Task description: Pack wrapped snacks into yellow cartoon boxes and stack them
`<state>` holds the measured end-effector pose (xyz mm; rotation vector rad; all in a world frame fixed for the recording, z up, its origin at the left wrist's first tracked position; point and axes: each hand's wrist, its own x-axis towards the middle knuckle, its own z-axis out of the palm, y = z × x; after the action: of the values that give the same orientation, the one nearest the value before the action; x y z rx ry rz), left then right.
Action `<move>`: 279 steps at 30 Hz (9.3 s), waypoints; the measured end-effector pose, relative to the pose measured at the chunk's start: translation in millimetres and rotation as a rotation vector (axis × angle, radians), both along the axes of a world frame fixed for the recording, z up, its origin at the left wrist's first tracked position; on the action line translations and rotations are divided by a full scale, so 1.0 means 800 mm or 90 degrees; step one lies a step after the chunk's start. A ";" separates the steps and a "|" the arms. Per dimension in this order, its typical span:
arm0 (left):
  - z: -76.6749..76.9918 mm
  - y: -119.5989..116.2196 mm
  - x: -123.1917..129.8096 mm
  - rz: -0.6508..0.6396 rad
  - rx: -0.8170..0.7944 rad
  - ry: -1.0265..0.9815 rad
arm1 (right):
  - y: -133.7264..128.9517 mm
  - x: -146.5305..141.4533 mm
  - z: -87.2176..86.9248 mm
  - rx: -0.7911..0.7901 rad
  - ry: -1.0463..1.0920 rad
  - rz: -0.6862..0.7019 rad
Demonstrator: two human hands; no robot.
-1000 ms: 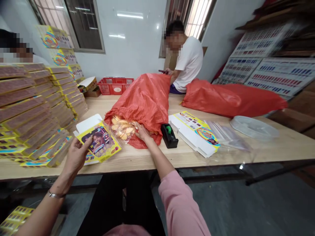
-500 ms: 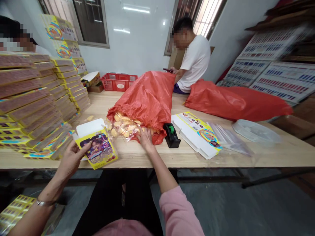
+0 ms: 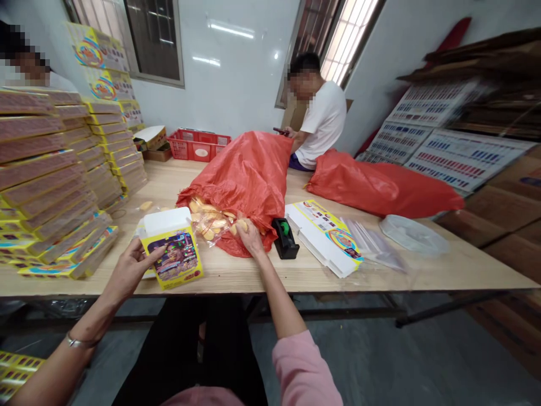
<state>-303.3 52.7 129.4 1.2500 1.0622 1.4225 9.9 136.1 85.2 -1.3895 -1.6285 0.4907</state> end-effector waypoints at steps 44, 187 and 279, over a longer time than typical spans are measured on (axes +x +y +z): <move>0.034 0.074 0.121 -0.367 0.122 0.164 | -0.031 0.037 0.243 -0.206 -0.322 0.406; 0.004 0.099 0.099 -0.360 0.111 0.005 | -0.021 -0.042 0.204 0.062 -0.307 0.341; 0.073 0.102 0.094 -0.249 0.185 0.345 | -0.044 -0.016 0.086 0.027 0.196 0.163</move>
<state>-227.9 134.1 187.6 2.0066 0.8978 0.9775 -3.0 101.0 154.3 -1.0204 -1.5562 0.7748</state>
